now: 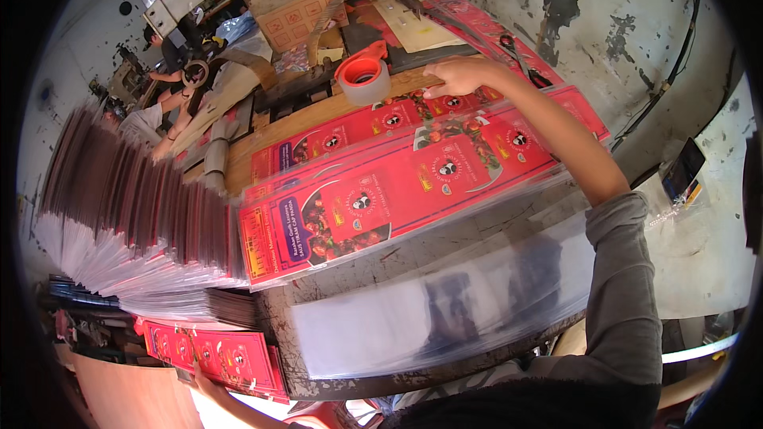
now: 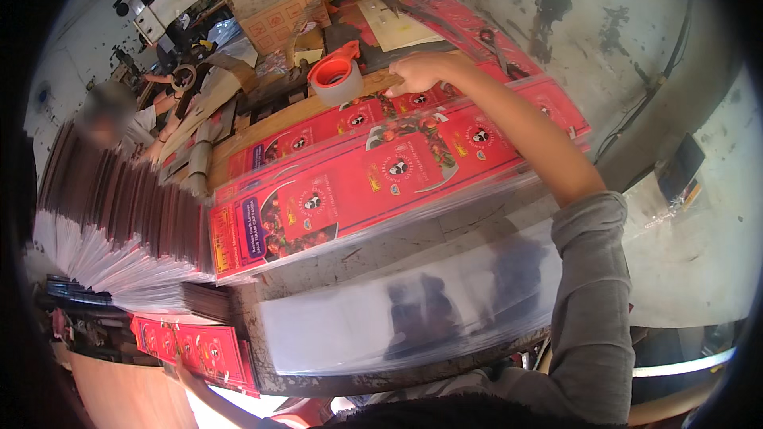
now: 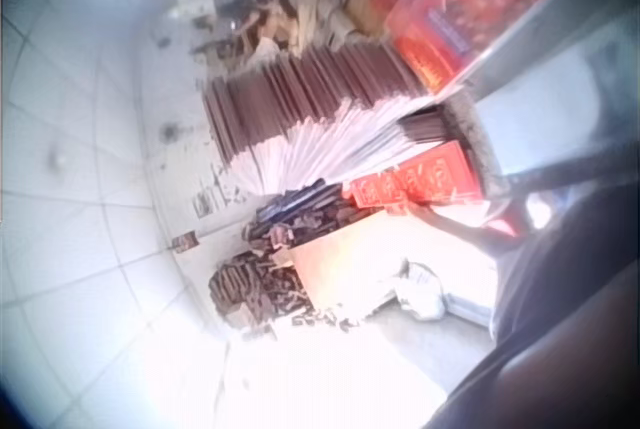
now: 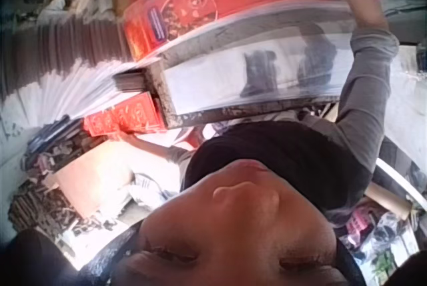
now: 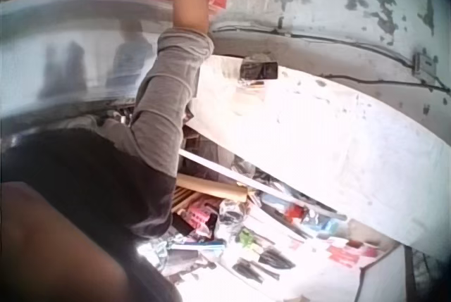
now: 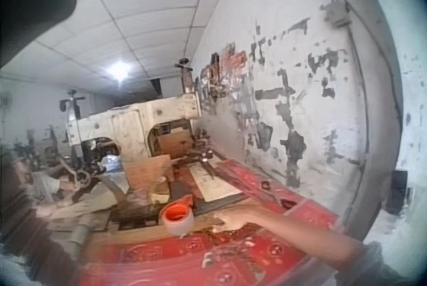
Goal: The person inserts printed paper packaging sheets into transparent plastic sleeves by hand.
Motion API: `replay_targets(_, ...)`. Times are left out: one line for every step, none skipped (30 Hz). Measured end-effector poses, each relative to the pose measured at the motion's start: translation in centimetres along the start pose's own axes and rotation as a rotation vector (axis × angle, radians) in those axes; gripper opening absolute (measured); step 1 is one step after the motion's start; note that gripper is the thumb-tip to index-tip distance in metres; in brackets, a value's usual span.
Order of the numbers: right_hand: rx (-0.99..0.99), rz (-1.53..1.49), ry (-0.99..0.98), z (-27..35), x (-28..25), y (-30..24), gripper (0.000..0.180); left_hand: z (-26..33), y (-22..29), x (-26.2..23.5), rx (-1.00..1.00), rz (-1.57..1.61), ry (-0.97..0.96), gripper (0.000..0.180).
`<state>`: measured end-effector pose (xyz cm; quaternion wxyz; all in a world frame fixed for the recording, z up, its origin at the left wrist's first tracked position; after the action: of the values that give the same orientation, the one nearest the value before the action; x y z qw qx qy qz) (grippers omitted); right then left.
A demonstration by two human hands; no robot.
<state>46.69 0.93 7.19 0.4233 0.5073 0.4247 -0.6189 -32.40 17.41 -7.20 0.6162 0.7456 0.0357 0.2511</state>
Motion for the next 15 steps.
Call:
replay_targets(-0.032, 0.029, 0.009, -0.8, 0.7, -0.1, 0.068, -0.1, 0.1, -1.0, -0.010, 0.025, 0.004, 0.049)
replay_targets(-0.064, 0.058, 0.018, -1.4, 0.8, -0.5, 0.073, -0.2, 0.0, -1.7, -0.014, 0.051, 0.012, 0.050)
replay_targets(-0.066, 0.057, 0.019, -1.9, 0.8, -0.7, 0.073, -0.1, -0.1, -2.2, -0.017, 0.073, 0.018, 0.051)
replay_targets(-0.071, 0.064, -0.115, -2.1, 1.1, -1.3, 0.076, -0.3, -0.5, -2.3, -0.023, 0.096, 0.026, 0.052)
replay_targets(-0.074, 0.072, -0.250, -2.2, 1.4, -1.7, 0.079, -0.3, -0.6, -2.6, -0.026, 0.113, 0.032, 0.054)
replay_targets(-0.072, 0.070, -0.251, -2.2, 1.1, -2.1, 0.079, -0.4, -0.9, -2.7, -0.029, 0.117, 0.038, 0.055)
replay_targets(-0.033, 0.070, -0.254, -2.1, 0.8, -2.5, 0.079, 0.1, -0.3, -2.1, 0.012, 0.121, 0.057, 0.057)
replay_targets(0.006, 0.069, -0.259, -1.9, 0.7, -2.6, 0.079, 0.2, 0.2, -1.8, 0.053, 0.125, 0.075, 0.059)
replay_targets(0.006, 0.069, -0.260, -2.0, 0.9, -2.4, 0.079, 0.1, -0.1, -1.8, 0.052, 0.124, 0.075, 0.059)
replay_targets(-0.036, 0.095, -0.185, -2.3, 1.0, -2.1, 0.079, -0.2, -0.5, -1.9, 0.082, 0.131, 0.079, 0.056)
replay_targets(-0.079, 0.121, -0.110, -2.4, 1.1, -1.9, 0.079, -0.5, -0.7, -2.0, 0.113, 0.138, 0.083, 0.054)
replay_targets(-0.089, 0.123, -0.112, -2.4, 1.4, -2.1, 0.079, -0.6, -0.6, -2.6, 0.115, 0.136, 0.092, 0.054)
replay_targets(-0.083, 0.114, -0.062, -2.1, 1.2, -1.9, 0.078, -0.8, -0.7, -2.3, 0.135, 0.118, 0.047, 0.051)
replay_targets(-0.094, 0.105, -0.008, -2.1, 1.0, -2.1, 0.077, -0.9, -0.2, -2.8, 0.166, 0.098, 0.013, 0.049)
replay_targets(-0.106, 0.110, -0.007, -2.0, 1.1, -2.4, 0.077, -1.8, 0.1, -4.1, 0.202, -0.018, 0.032, 0.048)
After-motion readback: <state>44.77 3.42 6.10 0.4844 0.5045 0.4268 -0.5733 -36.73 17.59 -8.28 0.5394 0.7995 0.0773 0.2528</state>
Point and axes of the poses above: each hand's wrist, its own z-axis away from the middle knuckle, its own x-axis out of the palm, y = z × x, the point moved 4 cm from there along -z, towards the middle knuckle, and after that the axes turned 1 degree about -x, right-handed, at the moved point
